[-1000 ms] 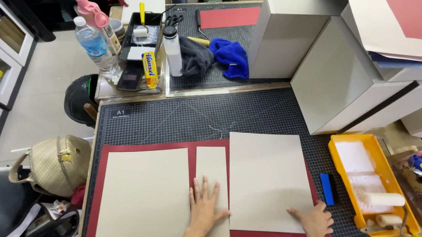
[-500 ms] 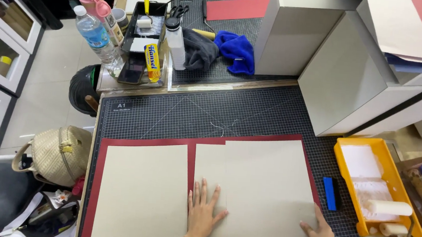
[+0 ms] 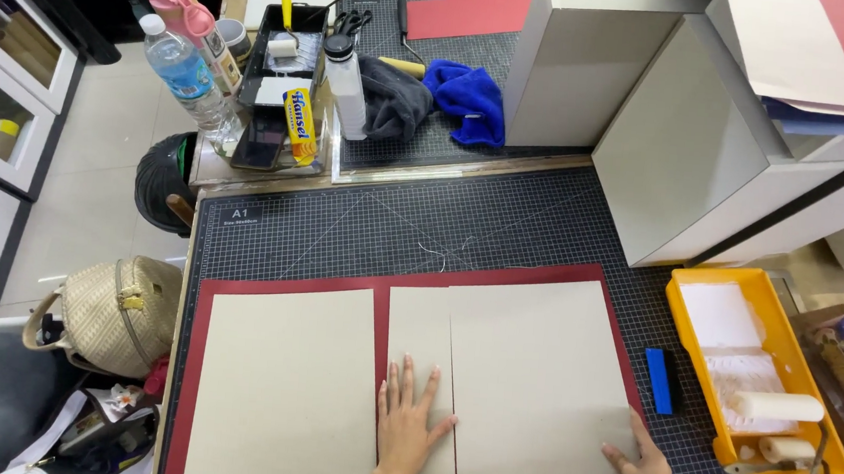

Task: The person applies adhesive to two white paper sheets using a roller, then places a red sheet over them and smooths the surface with a blue plastic squeegee. The person works on a cutting mat in a craft workspace.

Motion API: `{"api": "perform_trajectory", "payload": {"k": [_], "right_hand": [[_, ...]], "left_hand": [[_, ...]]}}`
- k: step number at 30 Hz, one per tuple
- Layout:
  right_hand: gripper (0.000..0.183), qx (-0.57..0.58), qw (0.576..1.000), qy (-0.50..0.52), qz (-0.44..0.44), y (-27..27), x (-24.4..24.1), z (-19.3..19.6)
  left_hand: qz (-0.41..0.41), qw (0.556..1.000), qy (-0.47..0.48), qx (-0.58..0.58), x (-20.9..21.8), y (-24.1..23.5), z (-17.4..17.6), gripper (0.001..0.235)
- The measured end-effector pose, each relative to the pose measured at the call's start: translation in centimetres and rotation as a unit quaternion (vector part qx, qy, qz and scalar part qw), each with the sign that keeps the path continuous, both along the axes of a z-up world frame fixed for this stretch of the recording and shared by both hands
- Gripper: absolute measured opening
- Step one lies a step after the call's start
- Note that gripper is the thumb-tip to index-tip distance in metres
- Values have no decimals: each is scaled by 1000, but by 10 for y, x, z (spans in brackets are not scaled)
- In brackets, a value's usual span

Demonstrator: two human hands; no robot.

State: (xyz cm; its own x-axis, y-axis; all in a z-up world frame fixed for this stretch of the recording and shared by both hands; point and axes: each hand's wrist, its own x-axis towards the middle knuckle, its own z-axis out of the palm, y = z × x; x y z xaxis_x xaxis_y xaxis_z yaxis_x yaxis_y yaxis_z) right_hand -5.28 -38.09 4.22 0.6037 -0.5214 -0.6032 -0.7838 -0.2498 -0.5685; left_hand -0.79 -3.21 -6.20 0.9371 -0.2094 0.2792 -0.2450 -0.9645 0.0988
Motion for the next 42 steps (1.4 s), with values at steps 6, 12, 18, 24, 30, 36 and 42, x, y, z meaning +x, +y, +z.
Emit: {"api": "perform_trajectory", "payload": {"k": [6,12,18,24,30,36,42], "right_hand": [[78,-9,1000,-3,5,-2,-9,-10],[75,1,1000,-22,4,4,-9,1],[74,4,999,-42,0,3,-12,-5],[73,-5,1000,-25,0,0,-13,-14],[72,17,999,-36,-21,8,-10,3],[75,20,998,-59,-9,-1,-13,-13],[75,31,997,-66,-21,7,-13,0]], "left_hand": [[-4,1000,18,-14,0,0,-1,87],[-2,1000,-7,1,-1,1,-4,85],[-4,1000,5,-1,0,2,0,86],[-3,1000,4,7,0,0,-3,87],[-2,1000,26,-5,1,1,-3,88],[-6,993,104,-53,0,1,10,82],[7,992,107,-62,0,-2,12,83]]}}
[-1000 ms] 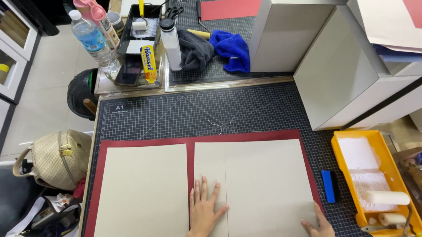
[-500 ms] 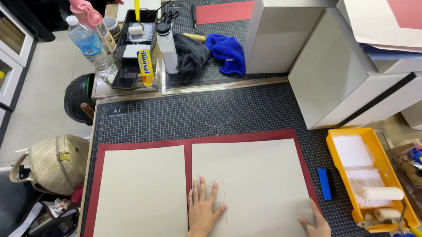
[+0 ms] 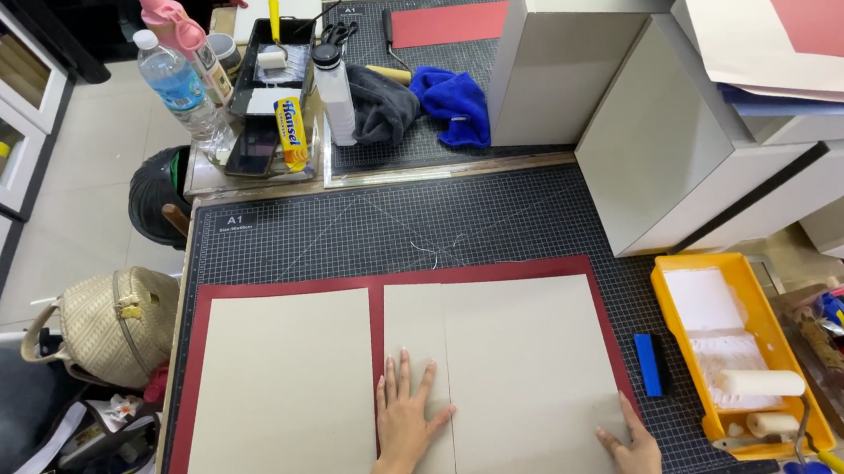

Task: The person applies adhesive to two white paper sheets using a roller, then places a red sheet over them and smooths the surface with a blue plastic squeegee. The person works on a cutting mat in a craft workspace.

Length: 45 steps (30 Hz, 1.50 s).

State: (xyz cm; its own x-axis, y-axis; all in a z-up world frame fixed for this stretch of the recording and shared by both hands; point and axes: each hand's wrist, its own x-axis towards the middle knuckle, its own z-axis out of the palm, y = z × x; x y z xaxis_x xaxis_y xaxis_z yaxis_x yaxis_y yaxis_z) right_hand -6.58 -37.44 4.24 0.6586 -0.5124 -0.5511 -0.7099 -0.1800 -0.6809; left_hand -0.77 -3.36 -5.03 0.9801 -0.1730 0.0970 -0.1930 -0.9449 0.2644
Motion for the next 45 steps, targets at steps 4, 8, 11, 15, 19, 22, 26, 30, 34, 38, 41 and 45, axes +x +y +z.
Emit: {"api": "perform_trajectory", "payload": {"k": [4,8,11,15,19,22,26,30,34,38,41,45], "right_hand": [[73,1,1000,10,-2,-1,1,0],[73,5,1000,5,-2,-2,1,-4],[74,-3,1000,-5,-1,-6,0,-11],[74,-16,1000,2,14,-7,0,-17],[76,-46,998,13,31,-5,3,-14],[76,-114,991,-1,73,-22,4,-53],[76,-149,986,-12,79,-35,7,-105],[75,-301,944,27,131,-29,6,-129],[83,-366,915,13,169,-25,1,-134],[72,-487,862,-47,130,-76,-31,-64],[61,-716,697,0,-31,-126,-77,6],[78,-398,889,216,75,-174,-103,53]], "left_hand": [[7,1000,-12,-7,0,-1,-1,82],[10,999,-27,-18,0,-2,-2,81],[9,999,-23,-28,0,-2,-2,81],[8,1000,-27,0,0,-2,-6,82],[7,994,-98,51,1,-3,-13,84],[6,996,-79,50,1,-3,-10,82],[10,994,-101,47,-2,-4,-8,78],[26,990,-118,66,-1,-5,-9,77],[46,989,-115,87,0,-7,-19,79],[75,982,-129,116,9,-7,-61,83],[92,986,-73,117,11,-2,-85,93],[62,991,96,65,30,5,-79,93]]}}
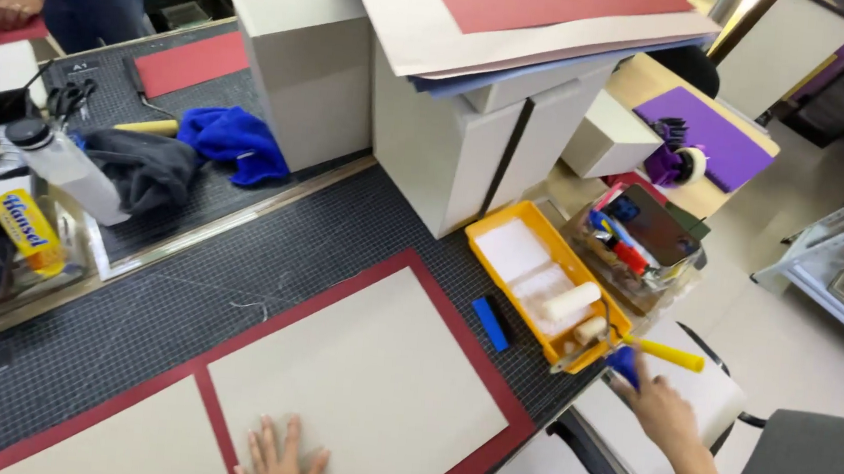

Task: The person applies adhesive to two white paper sheets using a roller, then places a red sheet over them and smooths the surface with a blue plastic squeegee. The person works on a cutting mat in a craft workspace.

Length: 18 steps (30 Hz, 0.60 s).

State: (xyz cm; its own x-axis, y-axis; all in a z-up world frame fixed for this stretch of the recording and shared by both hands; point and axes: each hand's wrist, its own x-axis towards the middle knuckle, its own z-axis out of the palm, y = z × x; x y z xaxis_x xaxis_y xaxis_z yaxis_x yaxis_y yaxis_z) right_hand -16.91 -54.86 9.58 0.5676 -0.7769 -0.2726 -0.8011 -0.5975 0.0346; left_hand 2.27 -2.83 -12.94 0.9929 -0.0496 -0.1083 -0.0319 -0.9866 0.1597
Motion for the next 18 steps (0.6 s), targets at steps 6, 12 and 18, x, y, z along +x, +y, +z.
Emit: {"api": "perform_trajectory", "payload": {"k": [6,12,18], "right_hand": [[79,188,980,-70,11,-32,-11,-3],[57,441,863,-194,-155,-19,44,104],[61,165,964,-8,210,-72,106,38]], "left_hand": [[66,995,-57,-45,15,-57,-57,106],[-247,909,-121,-315,-57,-320,110,53],[-414,894,-102,-140,-118,-461,86,48]]}}
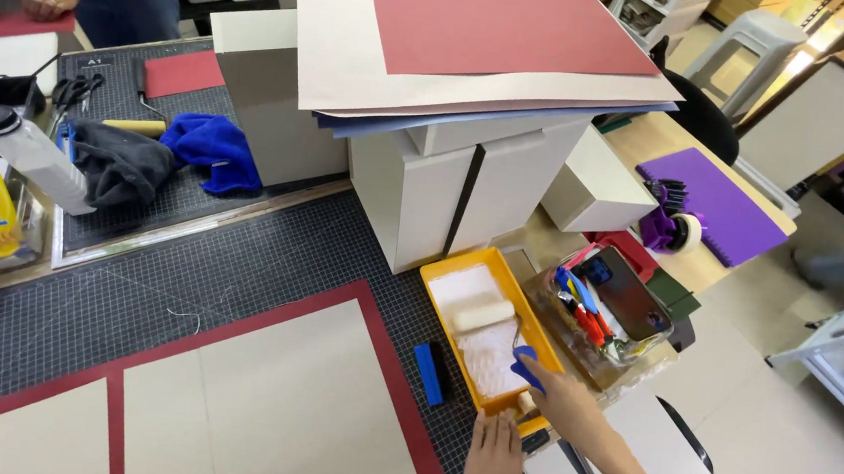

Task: The person applies adhesive to two white paper sheets using a roller, then places a red sheet over them and smooths the surface with a blue plastic squeegee. The person works on a cutting mat in a craft workspace.

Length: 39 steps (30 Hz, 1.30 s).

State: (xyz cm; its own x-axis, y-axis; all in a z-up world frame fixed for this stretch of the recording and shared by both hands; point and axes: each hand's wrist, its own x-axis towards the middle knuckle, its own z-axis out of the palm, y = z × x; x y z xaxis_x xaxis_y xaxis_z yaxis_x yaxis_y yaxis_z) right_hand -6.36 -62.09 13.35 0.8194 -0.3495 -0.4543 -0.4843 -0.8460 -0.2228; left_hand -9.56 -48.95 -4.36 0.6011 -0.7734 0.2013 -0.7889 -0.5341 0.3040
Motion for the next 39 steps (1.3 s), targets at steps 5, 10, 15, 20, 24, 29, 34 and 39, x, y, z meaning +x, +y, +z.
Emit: {"api": "perform_trajectory", "payload": {"k": [5,10,15,20,24,29,34,39], "right_hand": [[51,-21,998,-12,63,0,34,-5],[54,82,991,-104,-5,2,46,-12],[56,36,999,-32,10,-10,-30,41],[49,-48,996,70,34,-5,-40,35],[53,37,999,1,-11,12,-8,72],[50,-30,994,97,36,-9,-49,64],[56,23,998,55,-25,7,10,56],[54,-23,993,118,2,7,-41,75]], "left_hand": [[39,997,-59,-8,-1,-11,-25,41],[43,997,-59,14,-2,-12,-25,45],[26,998,-9,62,-2,-10,-9,48],[50,993,-7,104,-6,-9,0,53],[73,997,-13,36,-7,-11,-7,44],[64,996,-4,57,-7,-14,-15,49],[82,995,-53,-7,-7,-16,-27,36],[76,997,-13,32,-7,-17,-22,45]]}}
